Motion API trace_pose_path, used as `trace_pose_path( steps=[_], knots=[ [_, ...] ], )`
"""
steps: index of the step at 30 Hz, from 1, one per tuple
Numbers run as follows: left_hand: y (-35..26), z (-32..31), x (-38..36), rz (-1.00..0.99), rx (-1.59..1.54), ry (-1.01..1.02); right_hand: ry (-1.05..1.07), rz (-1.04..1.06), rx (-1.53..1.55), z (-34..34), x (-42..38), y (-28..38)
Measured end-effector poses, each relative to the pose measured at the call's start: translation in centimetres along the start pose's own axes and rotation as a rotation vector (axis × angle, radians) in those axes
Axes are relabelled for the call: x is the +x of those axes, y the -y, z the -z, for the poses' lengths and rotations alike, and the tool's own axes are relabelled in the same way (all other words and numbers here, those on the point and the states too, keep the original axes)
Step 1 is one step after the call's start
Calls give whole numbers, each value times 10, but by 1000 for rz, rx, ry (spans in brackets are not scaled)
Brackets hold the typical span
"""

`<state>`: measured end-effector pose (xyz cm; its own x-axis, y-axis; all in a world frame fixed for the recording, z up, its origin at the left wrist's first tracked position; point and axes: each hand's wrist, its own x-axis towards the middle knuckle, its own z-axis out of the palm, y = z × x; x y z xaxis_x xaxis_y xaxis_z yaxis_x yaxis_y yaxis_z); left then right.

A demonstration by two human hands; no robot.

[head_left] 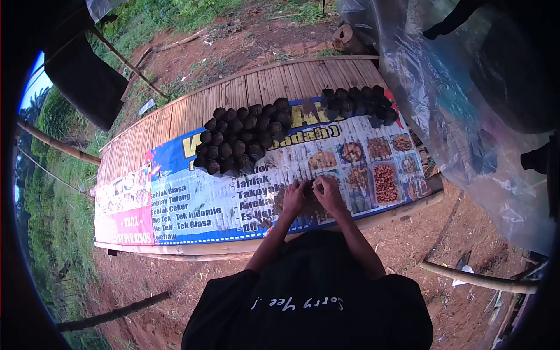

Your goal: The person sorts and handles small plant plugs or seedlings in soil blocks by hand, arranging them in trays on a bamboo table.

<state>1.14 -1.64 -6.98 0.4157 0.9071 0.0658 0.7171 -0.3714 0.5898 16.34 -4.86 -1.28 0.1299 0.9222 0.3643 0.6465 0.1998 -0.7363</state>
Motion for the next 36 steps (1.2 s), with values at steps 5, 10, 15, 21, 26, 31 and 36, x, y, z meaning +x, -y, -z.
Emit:
trace_pose_path(
  steps=[5,10,15,21,26,31,36],
  knots=[
    [-6,7,0,28,-38,7,140,-79,108,-3,-1,-3],
    [-3,2,0,22,-3,-5,2,15,28,-5,-4,2],
    [-9,6,-1,48,-16,3,90,-106,98,-4,0,0],
    [-5,1,-2,48,-47,-29,89,-91,45,-9,-6,-5],
    [2,-6,-2,29,-11,-35,-5,-10,30,-4,0,1],
    [-1,-2,-1,40,-45,-18,64,-44,80,-3,-2,1],
    [0,-4,-4,50,-22,-5,15,-17,39,-8,-7,-6]
  ],
)
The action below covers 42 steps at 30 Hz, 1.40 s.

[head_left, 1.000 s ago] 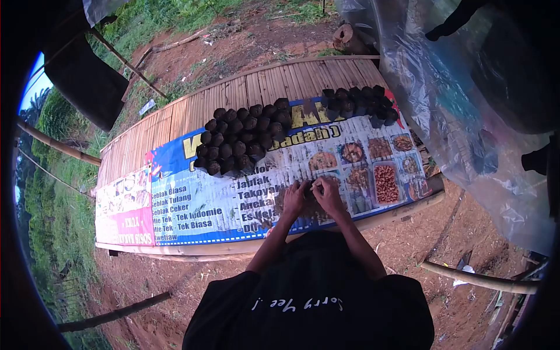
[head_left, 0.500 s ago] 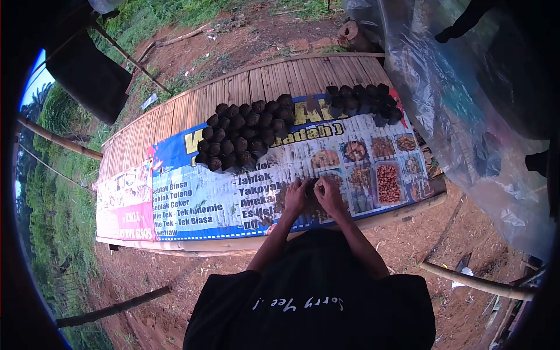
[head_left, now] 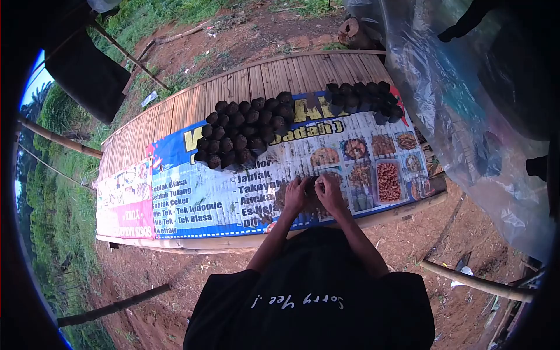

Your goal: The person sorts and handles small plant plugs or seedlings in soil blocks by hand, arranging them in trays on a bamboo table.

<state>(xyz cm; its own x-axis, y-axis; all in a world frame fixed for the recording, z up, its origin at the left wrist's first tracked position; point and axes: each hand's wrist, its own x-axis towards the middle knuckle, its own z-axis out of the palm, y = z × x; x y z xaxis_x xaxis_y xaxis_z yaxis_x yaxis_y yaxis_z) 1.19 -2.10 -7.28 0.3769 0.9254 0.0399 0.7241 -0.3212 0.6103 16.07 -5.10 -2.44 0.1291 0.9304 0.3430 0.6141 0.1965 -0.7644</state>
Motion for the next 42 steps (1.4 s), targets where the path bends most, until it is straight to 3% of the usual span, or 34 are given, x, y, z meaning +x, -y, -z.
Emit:
trace_pose_path(
  steps=[3,9,12,15,18,20,22,24,42],
  knots=[
    [-3,1,3,10,-1,-8,73,-23,35,0,2,-1],
    [-4,3,1,-3,-6,-12,-22,62,-46,2,5,5],
    [-5,3,3,2,-1,-14,130,-27,38,3,5,4],
    [-3,2,2,6,12,-13,67,-60,56,7,9,13],
    [-3,4,0,-14,19,-21,-42,52,-30,7,9,9],
    [-6,5,1,-9,5,-17,120,-58,49,10,5,9],
    [-9,6,0,7,8,-13,147,-26,72,12,8,9],
    [-8,6,-1,0,15,-28,45,1,3,11,9,15],
    [-2,1,-3,20,9,13,59,78,28,4,2,3]
  ],
)
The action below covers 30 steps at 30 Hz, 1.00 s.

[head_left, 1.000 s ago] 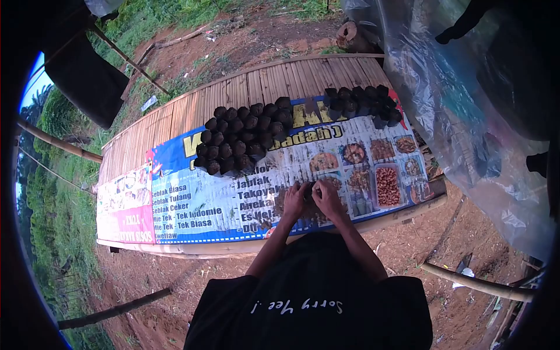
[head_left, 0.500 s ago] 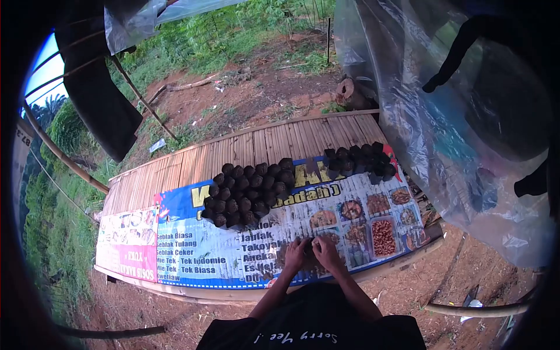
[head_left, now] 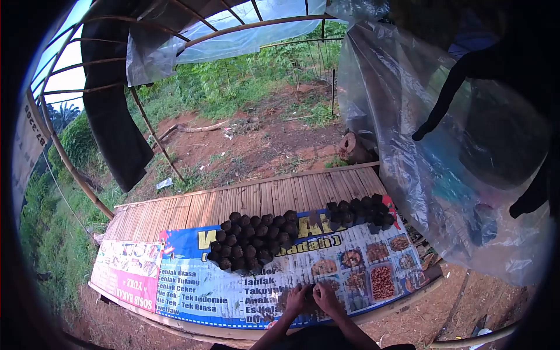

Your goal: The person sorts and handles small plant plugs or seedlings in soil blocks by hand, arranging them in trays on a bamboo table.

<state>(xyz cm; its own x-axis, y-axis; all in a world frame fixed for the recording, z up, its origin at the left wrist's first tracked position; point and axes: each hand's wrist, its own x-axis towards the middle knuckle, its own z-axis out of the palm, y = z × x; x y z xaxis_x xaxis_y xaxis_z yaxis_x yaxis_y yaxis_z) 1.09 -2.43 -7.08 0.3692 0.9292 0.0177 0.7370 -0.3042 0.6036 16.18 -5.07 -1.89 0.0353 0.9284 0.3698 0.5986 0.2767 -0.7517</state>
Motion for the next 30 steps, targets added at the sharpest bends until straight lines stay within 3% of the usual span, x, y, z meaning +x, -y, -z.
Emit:
trace_pose_path(
  steps=[5,7,11,14,16,19,23,26,30],
  knots=[
    [-1,0,0,-30,1,-49,-100,-17,-35,-2,1,3],
    [2,-2,-2,-51,-4,-83,10,16,-43,-2,-3,1],
    [-1,2,0,13,-3,0,-24,-96,46,-7,1,-4],
    [1,0,-1,9,-12,-2,-60,22,-57,-4,2,-6],
    [2,-3,3,9,-23,-4,45,-32,23,1,3,0],
    [0,-2,3,-15,33,-28,-35,-77,22,1,6,2],
    [-4,3,2,-8,45,-12,30,31,-53,6,6,0],
    [-5,1,2,-14,39,-45,31,-76,36,4,7,-8],
    [4,-8,3,10,31,-49,113,-61,40,4,7,-7]
  ],
)
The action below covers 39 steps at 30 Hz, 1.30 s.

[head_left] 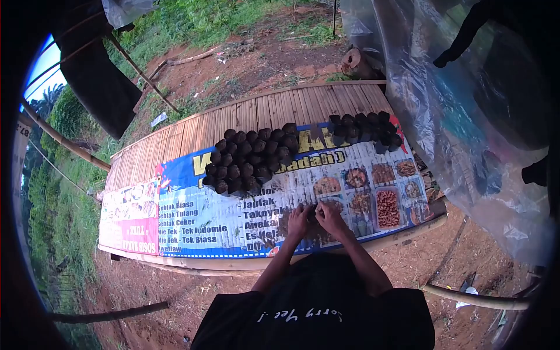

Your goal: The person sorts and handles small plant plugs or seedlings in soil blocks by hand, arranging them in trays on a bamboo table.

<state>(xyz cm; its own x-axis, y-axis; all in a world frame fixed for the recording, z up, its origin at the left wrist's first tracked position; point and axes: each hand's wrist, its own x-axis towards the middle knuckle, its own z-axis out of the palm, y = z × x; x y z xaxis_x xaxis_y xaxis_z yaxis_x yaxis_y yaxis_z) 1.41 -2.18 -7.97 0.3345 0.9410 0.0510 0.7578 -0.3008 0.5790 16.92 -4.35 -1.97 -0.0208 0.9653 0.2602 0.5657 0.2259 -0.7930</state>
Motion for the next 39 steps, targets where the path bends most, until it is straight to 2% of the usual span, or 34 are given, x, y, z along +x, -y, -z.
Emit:
trace_pose_path(
  steps=[2,5,15,17,18,20,24,27,30,32,35,36,37,39],
  knots=[
    [-4,4,-2,12,-1,12,-56,9,21,2,4,3],
    [-8,6,-1,31,3,32,40,-23,40,4,2,7],
    [-6,6,1,12,12,17,55,35,-13,11,10,13],
    [-13,13,0,13,-9,16,83,-15,103,13,11,18],
    [-13,14,0,11,-14,32,82,-17,103,13,10,13],
    [-16,17,2,6,-18,45,56,113,8,13,12,4],
    [-9,11,1,-1,-6,23,69,14,129,20,12,21],
    [-10,11,4,3,-2,40,69,80,39,21,16,15],
    [-6,10,3,0,7,37,-24,113,13,15,13,16],
    [-4,7,2,-13,8,33,81,14,4,13,10,15],
    [-5,13,4,6,-5,130,41,-16,79,19,10,16],
    [-3,13,4,-38,-10,85,-73,53,75,20,9,14],
    [-2,13,1,-85,-19,46,-103,34,59,27,7,15],
    [2,19,-3,-157,-48,71,-114,-208,143,46,0,14]
  ],
)
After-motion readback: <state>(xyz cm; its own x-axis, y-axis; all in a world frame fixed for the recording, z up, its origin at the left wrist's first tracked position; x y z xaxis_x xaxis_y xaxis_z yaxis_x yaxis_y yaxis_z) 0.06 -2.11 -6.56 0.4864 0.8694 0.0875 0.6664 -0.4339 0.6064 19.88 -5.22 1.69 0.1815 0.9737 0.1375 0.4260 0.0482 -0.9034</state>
